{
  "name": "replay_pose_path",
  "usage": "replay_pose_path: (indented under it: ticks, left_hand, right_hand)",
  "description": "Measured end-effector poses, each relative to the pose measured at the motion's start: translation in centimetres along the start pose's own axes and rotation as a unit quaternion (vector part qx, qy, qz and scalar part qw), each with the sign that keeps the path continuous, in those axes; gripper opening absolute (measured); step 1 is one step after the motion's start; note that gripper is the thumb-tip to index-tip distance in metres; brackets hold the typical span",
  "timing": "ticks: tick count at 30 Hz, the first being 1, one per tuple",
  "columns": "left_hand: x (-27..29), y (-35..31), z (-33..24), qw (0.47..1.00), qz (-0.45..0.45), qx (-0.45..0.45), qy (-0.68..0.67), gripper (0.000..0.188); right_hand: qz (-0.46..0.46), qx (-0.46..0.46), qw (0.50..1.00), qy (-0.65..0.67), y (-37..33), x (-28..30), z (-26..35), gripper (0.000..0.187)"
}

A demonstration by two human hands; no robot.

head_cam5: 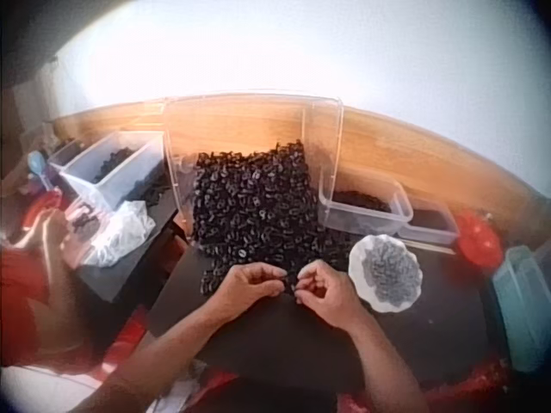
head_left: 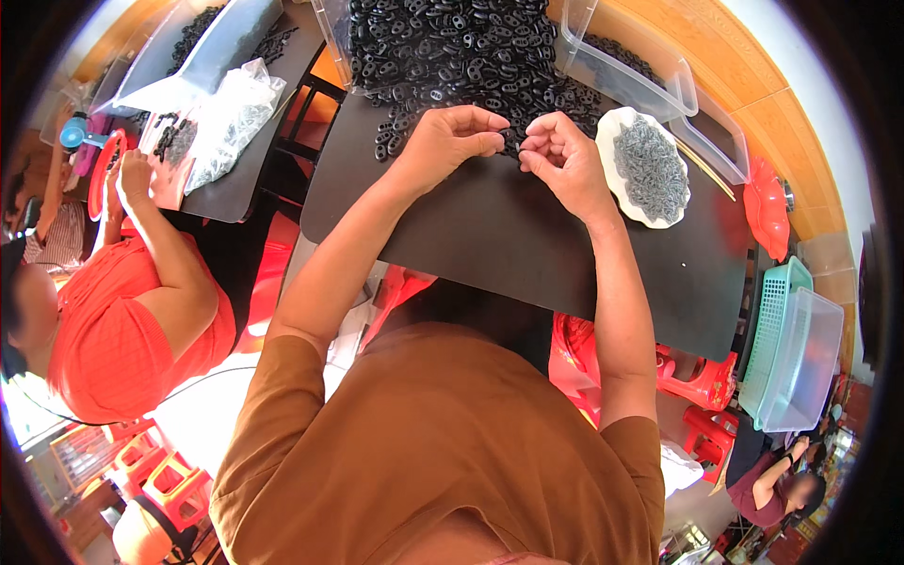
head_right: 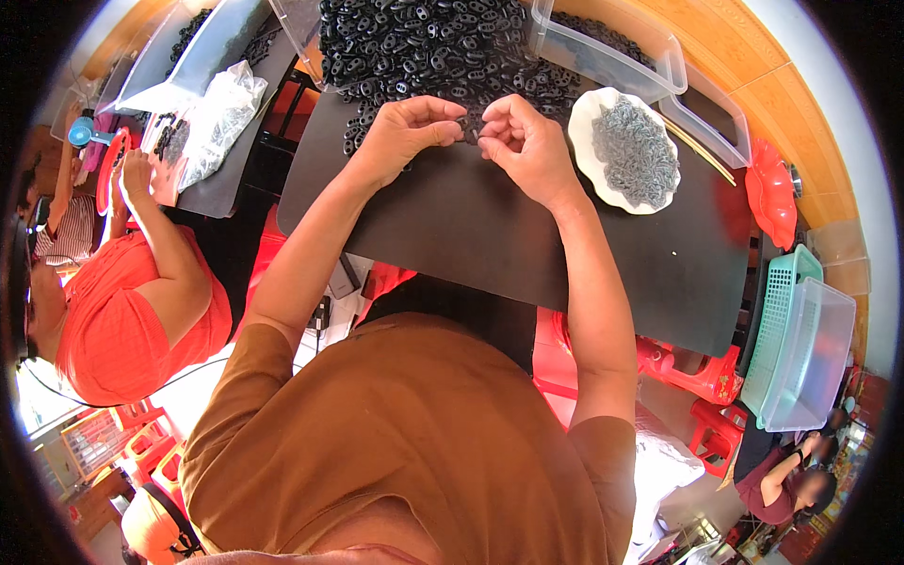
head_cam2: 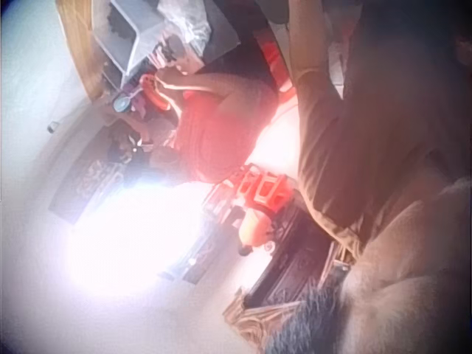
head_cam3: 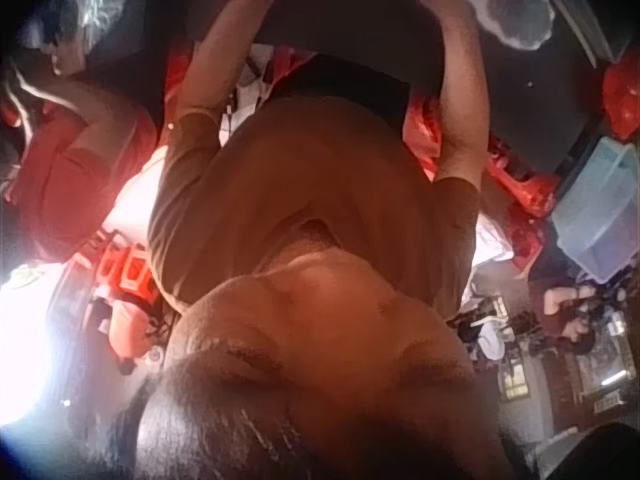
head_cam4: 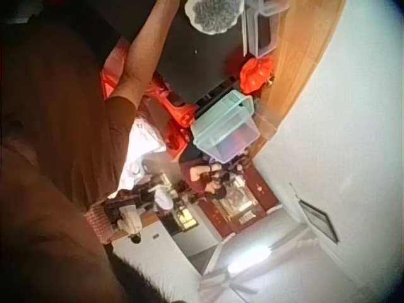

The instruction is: The person sits at a table and repeatedly picks up small black plastic rings and metal screws. They insert the screws into the rings by hand and place the assembled units into a white bowl. The person continues this repetitive assembly process throughout the clip.

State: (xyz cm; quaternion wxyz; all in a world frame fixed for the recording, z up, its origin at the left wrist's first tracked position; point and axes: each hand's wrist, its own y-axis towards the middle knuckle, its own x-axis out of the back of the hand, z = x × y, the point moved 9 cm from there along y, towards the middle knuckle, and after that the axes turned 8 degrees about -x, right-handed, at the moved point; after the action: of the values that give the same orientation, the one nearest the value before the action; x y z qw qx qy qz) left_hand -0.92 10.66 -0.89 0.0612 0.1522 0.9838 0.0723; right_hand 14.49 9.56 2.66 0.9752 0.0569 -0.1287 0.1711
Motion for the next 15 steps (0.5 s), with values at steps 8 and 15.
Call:
replay_pose_path:
  ticks: [8, 15]
  left_hand:
    - [-0.4, 0.01, -0.1, 1.0, 0.02, -0.006, 0.008, 0.024]
    - [-0.32, -0.04, 0.11, 1.0, 0.025, -0.011, 0.006, 0.023]
  right_hand:
    - [-0.004, 0.011, 0.999, -0.035, -0.11, -0.6, 0.48, 0.023]
    - [-0.005, 0.011, 0.999, -0.035, -0.07, -0.72, 0.57, 0.023]
